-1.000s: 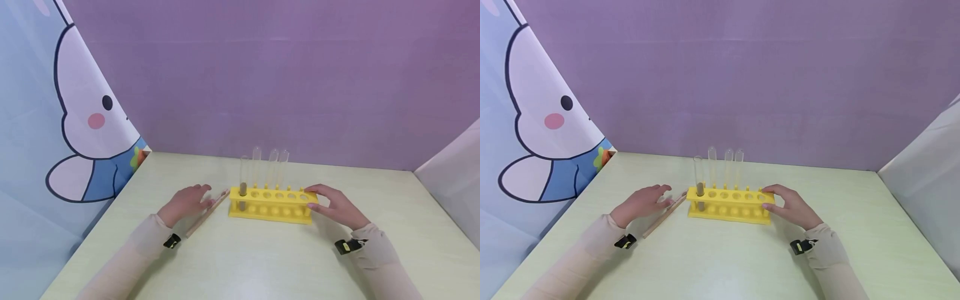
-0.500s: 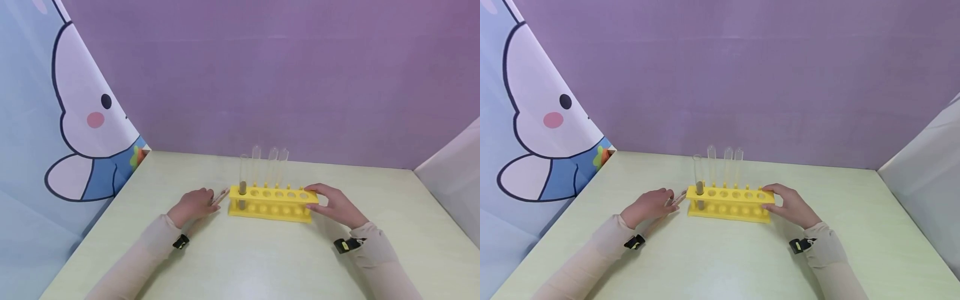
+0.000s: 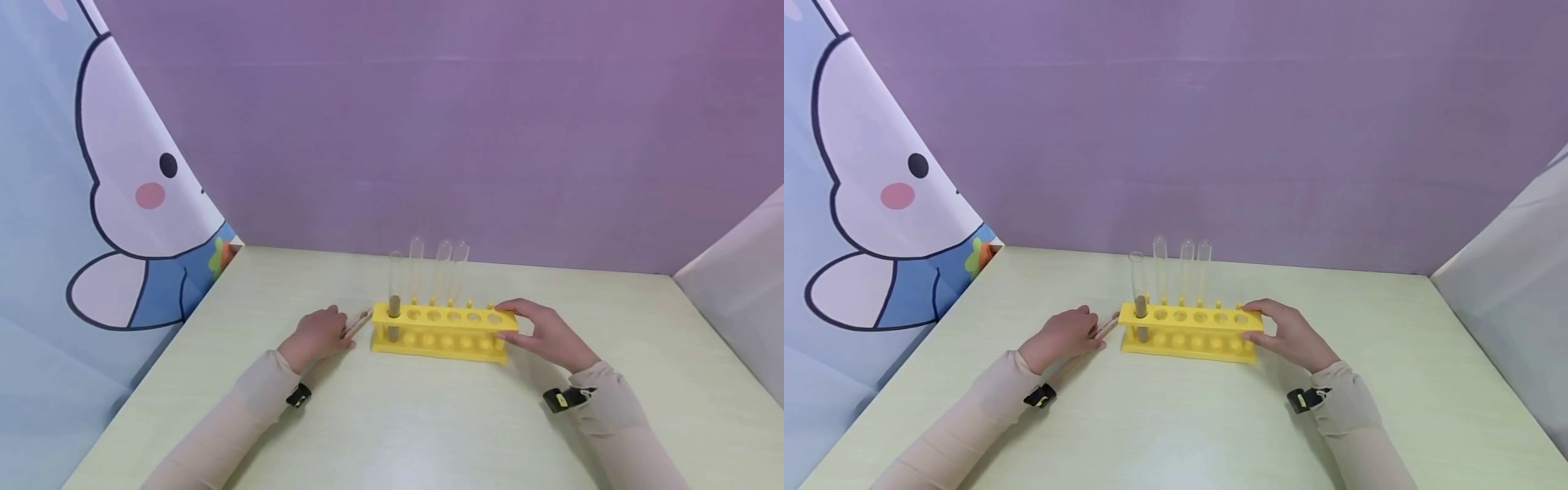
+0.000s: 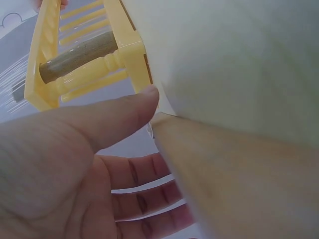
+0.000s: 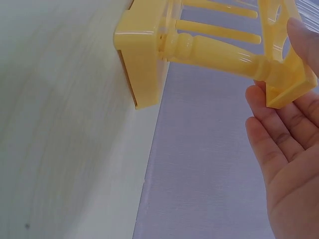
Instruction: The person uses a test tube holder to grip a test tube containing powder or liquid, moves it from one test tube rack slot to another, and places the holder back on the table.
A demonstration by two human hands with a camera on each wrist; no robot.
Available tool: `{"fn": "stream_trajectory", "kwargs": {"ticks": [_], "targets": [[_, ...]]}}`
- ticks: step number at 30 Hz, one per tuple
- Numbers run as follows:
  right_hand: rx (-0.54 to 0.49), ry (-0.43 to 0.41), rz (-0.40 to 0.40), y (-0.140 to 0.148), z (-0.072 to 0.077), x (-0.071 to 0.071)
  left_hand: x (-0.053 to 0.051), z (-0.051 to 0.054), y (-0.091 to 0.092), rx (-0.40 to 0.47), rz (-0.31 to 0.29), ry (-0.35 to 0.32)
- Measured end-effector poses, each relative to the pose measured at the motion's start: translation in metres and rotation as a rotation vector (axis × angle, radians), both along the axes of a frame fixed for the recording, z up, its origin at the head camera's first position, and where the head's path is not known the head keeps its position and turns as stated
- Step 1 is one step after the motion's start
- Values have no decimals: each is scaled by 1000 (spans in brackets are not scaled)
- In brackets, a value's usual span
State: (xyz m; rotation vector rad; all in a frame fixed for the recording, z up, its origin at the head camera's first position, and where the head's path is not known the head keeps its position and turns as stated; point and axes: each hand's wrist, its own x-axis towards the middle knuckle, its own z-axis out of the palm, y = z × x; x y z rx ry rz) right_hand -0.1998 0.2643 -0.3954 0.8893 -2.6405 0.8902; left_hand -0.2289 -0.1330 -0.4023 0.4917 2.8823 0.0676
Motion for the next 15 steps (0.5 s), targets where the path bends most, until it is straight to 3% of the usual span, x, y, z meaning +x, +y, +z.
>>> {"fn": "stream_trajectory", "kwargs": {"ticks": [15], "targets": [[-17, -5, 14, 0, -1, -1, 1, 2, 1, -37, 10, 10]]}}
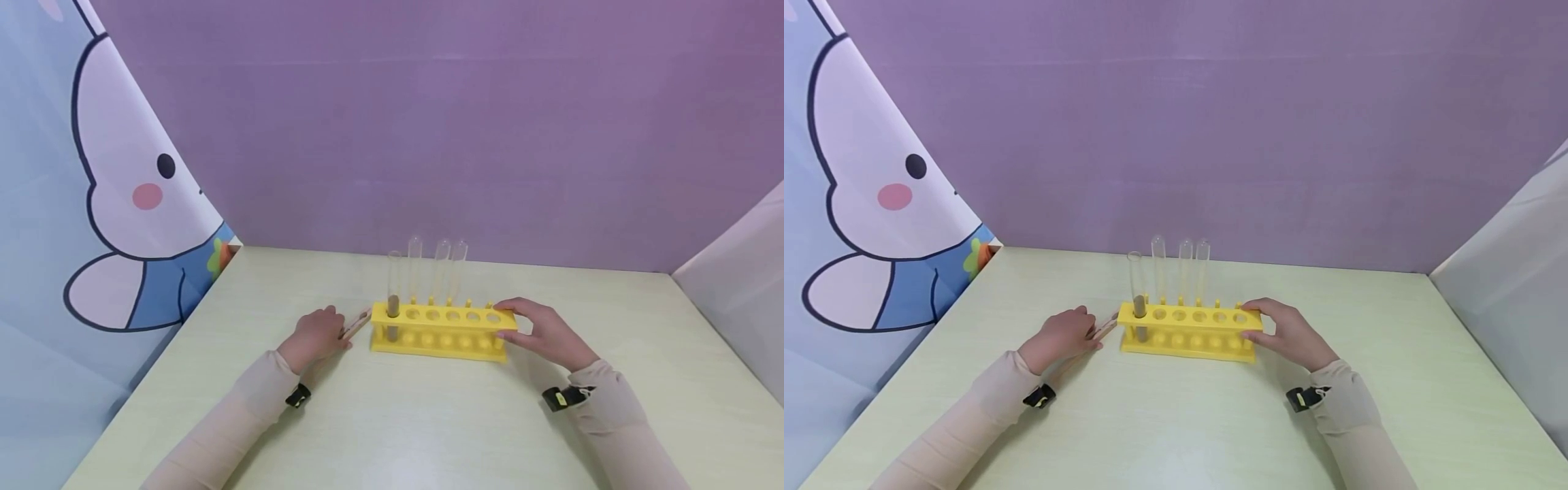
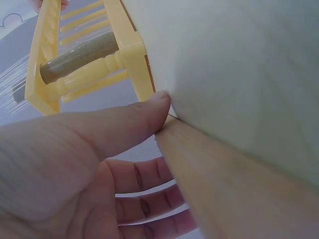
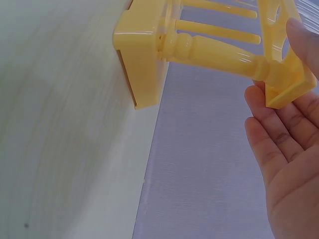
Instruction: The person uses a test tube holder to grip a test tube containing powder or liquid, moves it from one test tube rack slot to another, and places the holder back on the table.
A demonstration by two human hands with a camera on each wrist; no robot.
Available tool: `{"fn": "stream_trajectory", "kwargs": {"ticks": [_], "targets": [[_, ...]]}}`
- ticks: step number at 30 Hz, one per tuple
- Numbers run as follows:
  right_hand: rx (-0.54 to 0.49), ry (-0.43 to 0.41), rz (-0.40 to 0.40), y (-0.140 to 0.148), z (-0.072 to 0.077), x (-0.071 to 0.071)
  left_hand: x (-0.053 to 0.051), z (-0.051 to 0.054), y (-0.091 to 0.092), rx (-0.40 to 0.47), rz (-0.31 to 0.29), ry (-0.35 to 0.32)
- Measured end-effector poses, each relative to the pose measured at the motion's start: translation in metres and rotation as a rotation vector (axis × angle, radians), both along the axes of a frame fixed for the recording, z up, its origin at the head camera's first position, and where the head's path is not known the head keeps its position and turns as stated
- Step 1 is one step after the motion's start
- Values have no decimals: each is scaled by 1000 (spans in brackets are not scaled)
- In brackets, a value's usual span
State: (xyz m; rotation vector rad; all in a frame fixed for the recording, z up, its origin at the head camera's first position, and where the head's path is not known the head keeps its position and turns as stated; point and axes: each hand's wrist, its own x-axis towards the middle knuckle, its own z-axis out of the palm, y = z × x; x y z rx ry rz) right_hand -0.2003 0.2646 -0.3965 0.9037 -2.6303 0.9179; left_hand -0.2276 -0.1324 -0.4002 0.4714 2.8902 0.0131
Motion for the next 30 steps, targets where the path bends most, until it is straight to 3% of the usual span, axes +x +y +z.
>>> {"fn": "stream_trajectory", "kwargs": {"ticks": [21, 30], "targets": [[10, -17, -20, -2, 5, 3, -1, 0, -6, 10, -1, 22], [-2, -44, -28, -1, 4, 3, 3, 11, -19, 91, -25, 129]]}}
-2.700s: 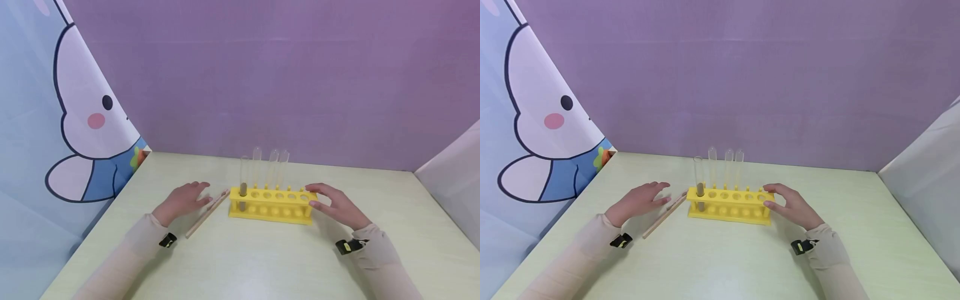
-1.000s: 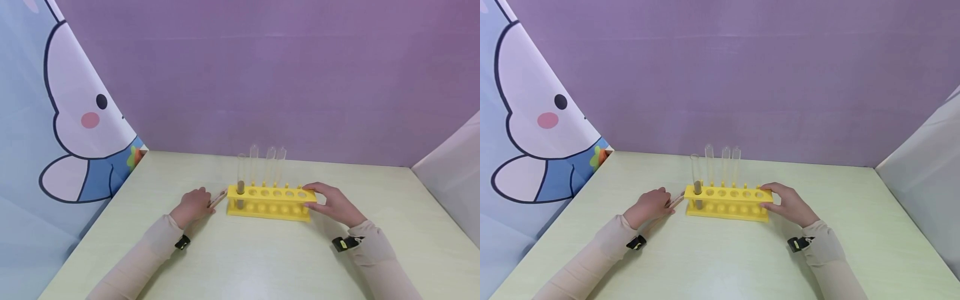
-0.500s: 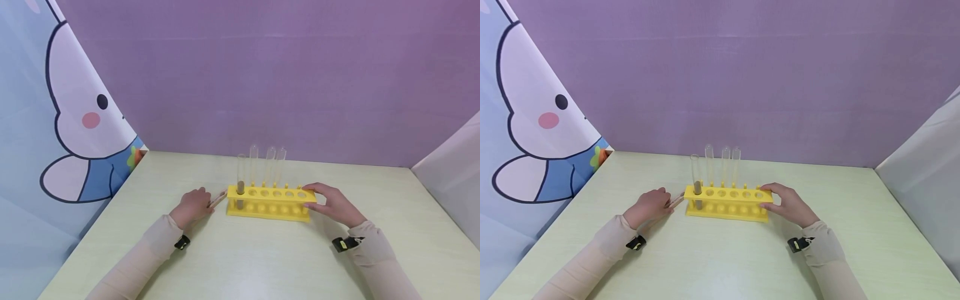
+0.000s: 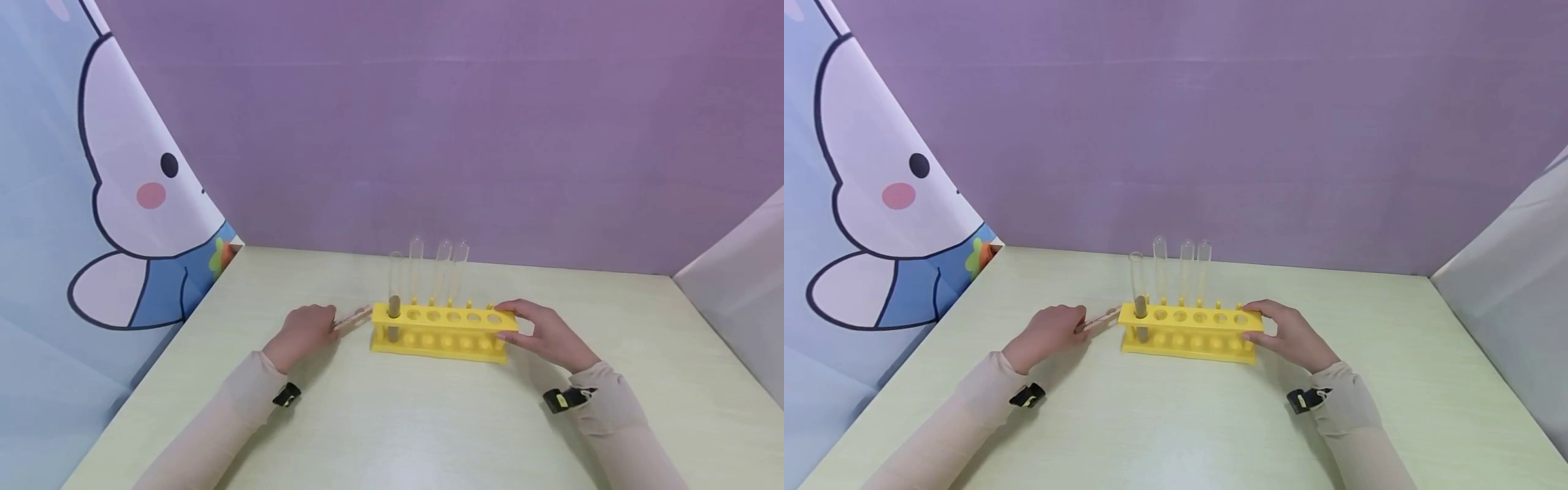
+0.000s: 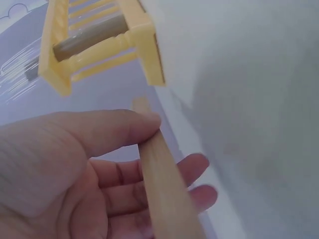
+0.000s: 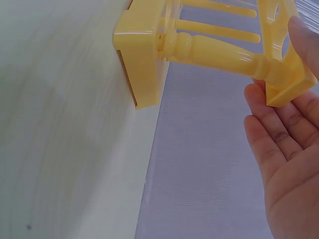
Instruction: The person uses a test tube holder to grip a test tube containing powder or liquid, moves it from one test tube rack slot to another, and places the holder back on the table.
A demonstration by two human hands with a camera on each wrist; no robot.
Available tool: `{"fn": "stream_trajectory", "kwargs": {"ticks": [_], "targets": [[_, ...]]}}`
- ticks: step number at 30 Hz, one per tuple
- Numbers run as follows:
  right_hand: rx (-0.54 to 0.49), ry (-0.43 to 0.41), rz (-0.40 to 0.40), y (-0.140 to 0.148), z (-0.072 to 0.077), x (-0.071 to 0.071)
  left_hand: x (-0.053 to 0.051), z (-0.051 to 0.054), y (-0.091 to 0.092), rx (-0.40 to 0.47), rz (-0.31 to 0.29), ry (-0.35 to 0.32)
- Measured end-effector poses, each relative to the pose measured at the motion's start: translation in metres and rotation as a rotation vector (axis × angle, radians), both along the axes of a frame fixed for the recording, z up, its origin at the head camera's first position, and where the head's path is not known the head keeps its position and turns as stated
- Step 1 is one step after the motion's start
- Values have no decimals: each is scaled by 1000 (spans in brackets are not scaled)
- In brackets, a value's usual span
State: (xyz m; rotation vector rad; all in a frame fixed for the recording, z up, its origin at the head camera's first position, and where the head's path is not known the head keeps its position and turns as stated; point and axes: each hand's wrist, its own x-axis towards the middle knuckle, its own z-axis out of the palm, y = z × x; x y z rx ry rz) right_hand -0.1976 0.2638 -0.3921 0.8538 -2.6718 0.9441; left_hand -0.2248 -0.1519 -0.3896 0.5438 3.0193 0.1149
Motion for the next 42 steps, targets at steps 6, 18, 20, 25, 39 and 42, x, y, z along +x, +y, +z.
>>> {"fn": "stream_trajectory", "kwargs": {"ticks": [6, 18, 20, 25, 39, 42], "targets": [[1, -26, -8, 0, 0, 0, 8, 13, -7, 56, -31, 69], [-4, -18, -4, 0, 0, 0, 10, 23, -19, 171, -130, 185], [-3, -22, -6, 0, 0, 1, 10, 26, -18, 181, -124, 202], [-12, -37, -6, -1, 1, 1, 9, 34, -17, 164, -119, 269], [-7, -32, 3, 0, 0, 0, 13, 59, -15, 197, -79, 295], [-10, -31, 3, -1, 0, 1, 14, 65, -14, 208, -51, 284]]}}
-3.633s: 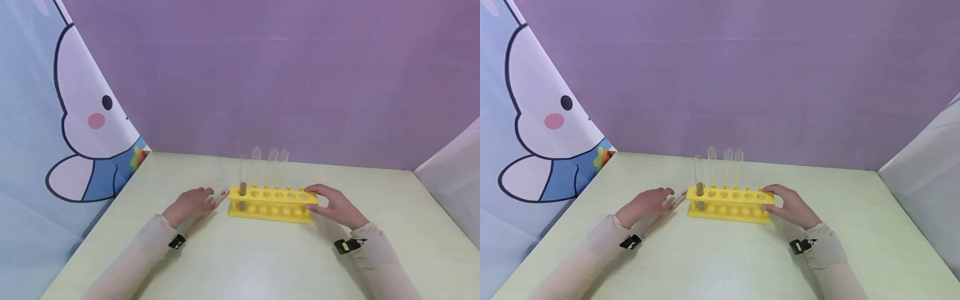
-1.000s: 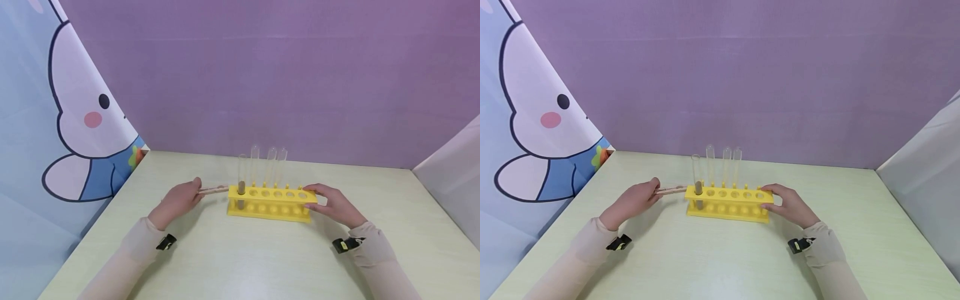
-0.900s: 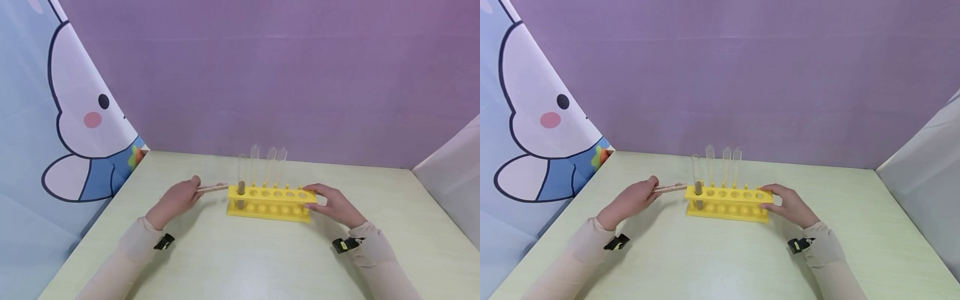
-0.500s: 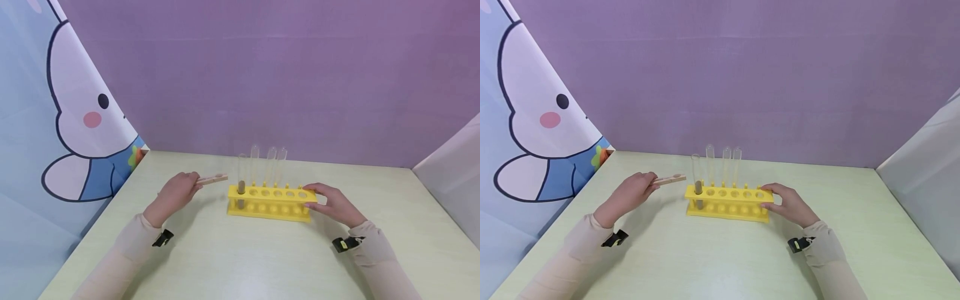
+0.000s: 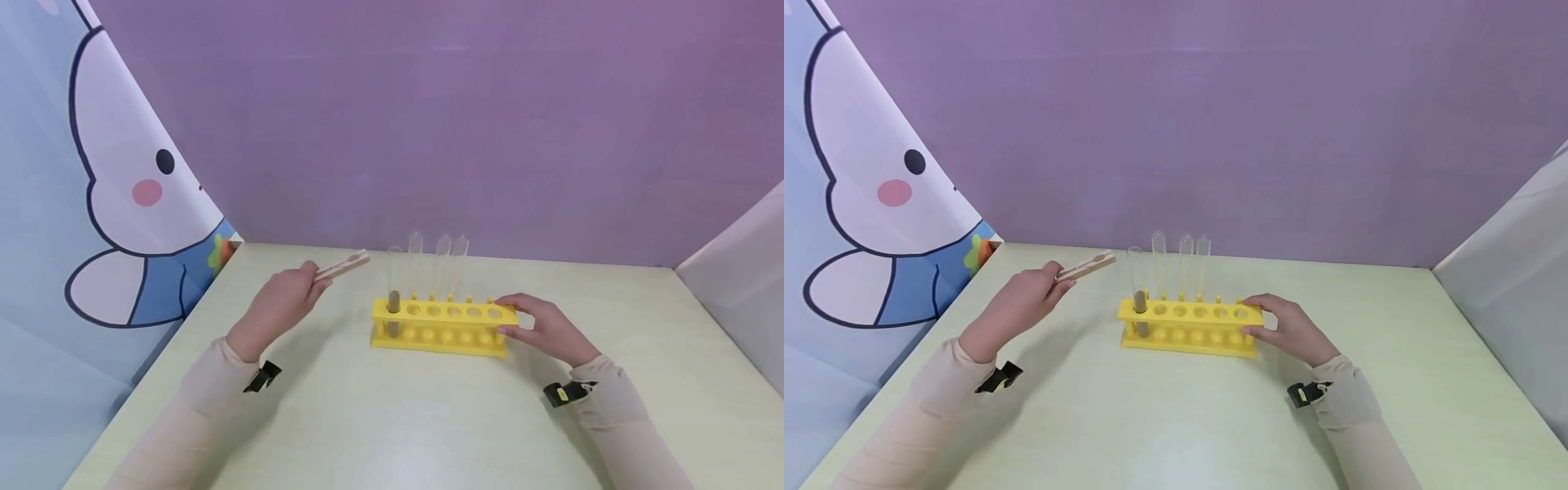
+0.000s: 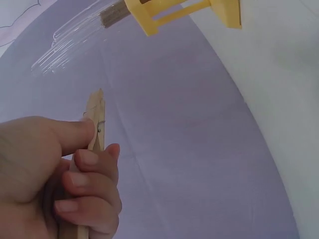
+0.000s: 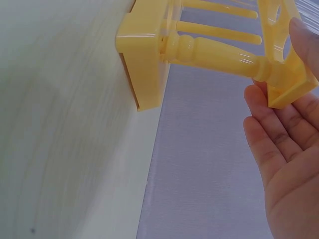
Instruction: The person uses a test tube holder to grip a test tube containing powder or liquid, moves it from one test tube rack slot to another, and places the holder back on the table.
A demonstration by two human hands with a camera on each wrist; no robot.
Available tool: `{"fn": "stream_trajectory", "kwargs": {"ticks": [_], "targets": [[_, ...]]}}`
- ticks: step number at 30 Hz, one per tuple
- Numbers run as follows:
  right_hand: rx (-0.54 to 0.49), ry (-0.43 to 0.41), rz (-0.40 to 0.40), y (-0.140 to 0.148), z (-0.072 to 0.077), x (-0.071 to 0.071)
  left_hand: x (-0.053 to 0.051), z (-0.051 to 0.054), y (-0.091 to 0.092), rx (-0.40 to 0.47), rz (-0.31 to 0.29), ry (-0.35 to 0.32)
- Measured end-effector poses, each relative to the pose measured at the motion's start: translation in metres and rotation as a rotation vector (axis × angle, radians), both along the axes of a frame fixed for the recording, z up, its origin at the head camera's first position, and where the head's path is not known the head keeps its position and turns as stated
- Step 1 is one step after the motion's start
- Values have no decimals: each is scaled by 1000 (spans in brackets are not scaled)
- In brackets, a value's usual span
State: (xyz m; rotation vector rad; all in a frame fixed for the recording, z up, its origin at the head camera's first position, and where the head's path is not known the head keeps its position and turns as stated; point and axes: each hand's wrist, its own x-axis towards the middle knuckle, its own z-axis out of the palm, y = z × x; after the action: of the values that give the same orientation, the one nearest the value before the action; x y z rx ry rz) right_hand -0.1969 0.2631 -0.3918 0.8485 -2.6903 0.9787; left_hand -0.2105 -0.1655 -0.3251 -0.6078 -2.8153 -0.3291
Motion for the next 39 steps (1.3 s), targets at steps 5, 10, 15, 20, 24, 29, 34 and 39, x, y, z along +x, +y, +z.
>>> {"fn": "stream_trajectory", "kwargs": {"ticks": [5, 10, 15, 20, 24, 29, 34, 39], "targets": [[4, 1, 5, 0, 1, -1, 0, 7, 1, -1, 14, -35], [0, -5, 6, 0, 2, -2, 1, 14, 3, -7, 13, -40], [5, -22, -4, 0, 0, -3, 4, 22, 4, 1, 4, -38], [3, -20, -6, 0, -1, -3, 7, 27, 5, 15, 2, -33], [3, -8, -3, 0, -1, -3, 7, 29, 6, 42, 16, -17], [10, 2, -4, 1, -3, -4, 7, 32, 9, 43, 28, 23], [13, -5, -10, 1, -3, -3, 8, 36, 13, 27, 37, 34], [17, -11, -17, 1, -4, -3, 10, 41, 17, 40, 27, 84]]}}
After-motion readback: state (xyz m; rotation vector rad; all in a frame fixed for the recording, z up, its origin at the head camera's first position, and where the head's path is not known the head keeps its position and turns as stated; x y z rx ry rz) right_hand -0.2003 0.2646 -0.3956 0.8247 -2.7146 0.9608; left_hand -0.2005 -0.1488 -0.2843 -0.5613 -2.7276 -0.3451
